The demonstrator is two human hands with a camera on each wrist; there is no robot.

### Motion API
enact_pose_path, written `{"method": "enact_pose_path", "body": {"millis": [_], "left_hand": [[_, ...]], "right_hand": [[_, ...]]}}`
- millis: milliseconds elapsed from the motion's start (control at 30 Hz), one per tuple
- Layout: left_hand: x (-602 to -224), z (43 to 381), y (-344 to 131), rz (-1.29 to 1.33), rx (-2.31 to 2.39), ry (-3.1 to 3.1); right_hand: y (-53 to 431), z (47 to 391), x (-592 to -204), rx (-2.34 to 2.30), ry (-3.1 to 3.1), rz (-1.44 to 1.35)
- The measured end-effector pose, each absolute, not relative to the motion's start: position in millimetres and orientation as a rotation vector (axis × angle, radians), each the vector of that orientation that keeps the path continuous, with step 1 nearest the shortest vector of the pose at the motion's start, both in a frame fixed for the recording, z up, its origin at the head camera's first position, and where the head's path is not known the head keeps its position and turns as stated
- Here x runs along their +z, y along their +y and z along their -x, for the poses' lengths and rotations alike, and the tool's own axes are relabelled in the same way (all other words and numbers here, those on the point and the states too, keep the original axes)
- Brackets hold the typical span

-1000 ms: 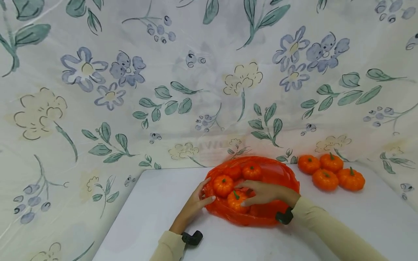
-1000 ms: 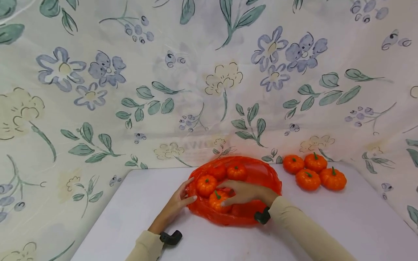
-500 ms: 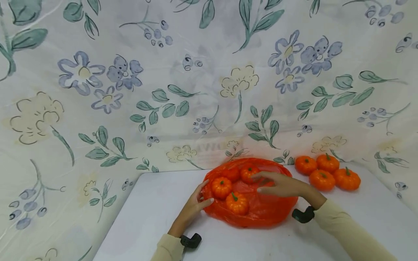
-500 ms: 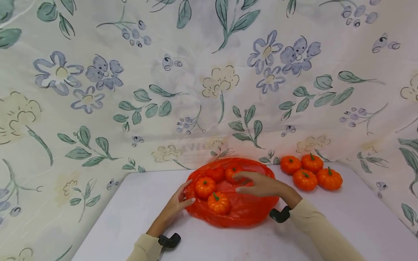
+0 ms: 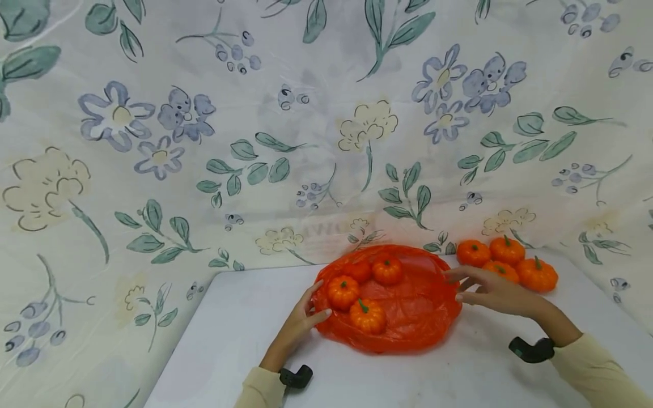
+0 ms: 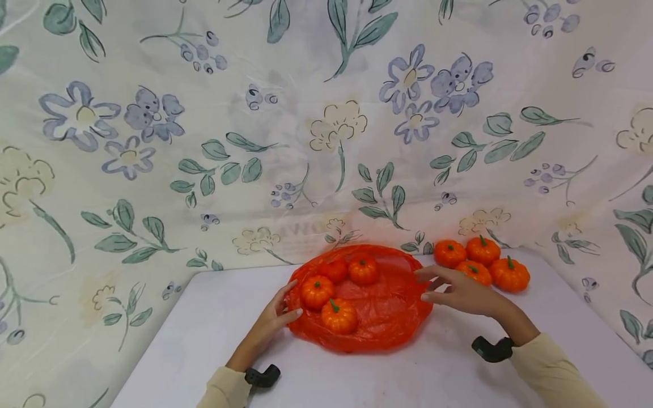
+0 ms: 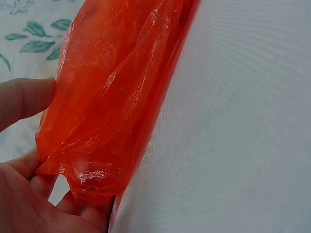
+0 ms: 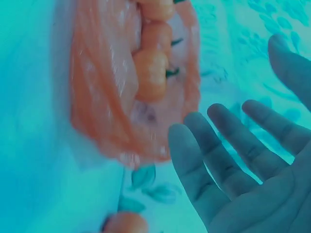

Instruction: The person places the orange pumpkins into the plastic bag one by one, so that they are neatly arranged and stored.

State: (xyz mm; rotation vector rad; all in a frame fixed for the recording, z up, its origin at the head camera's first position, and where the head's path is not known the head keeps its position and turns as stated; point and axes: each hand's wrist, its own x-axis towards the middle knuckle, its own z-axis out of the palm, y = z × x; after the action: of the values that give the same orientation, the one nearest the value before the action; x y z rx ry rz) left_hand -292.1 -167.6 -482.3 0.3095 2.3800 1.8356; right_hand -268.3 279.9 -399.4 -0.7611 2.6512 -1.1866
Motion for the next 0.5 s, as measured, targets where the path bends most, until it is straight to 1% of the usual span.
{"method": "enact_pose_path", "body": {"millis": [133,267,500], "left_hand": [[-482,292,-167,-0.318,1.832,2.382],[-482,293,-166,-0.322,1.825,2.390],[-482,291,-167,-0.308,1.829,2.384]], "right_hand": [[299,256,-401,-1.190,2.779,0.710],[320,247,-401,-1.214,2.914,0.563],[353,244,-403,-1.274,3.037,0.443]]}}
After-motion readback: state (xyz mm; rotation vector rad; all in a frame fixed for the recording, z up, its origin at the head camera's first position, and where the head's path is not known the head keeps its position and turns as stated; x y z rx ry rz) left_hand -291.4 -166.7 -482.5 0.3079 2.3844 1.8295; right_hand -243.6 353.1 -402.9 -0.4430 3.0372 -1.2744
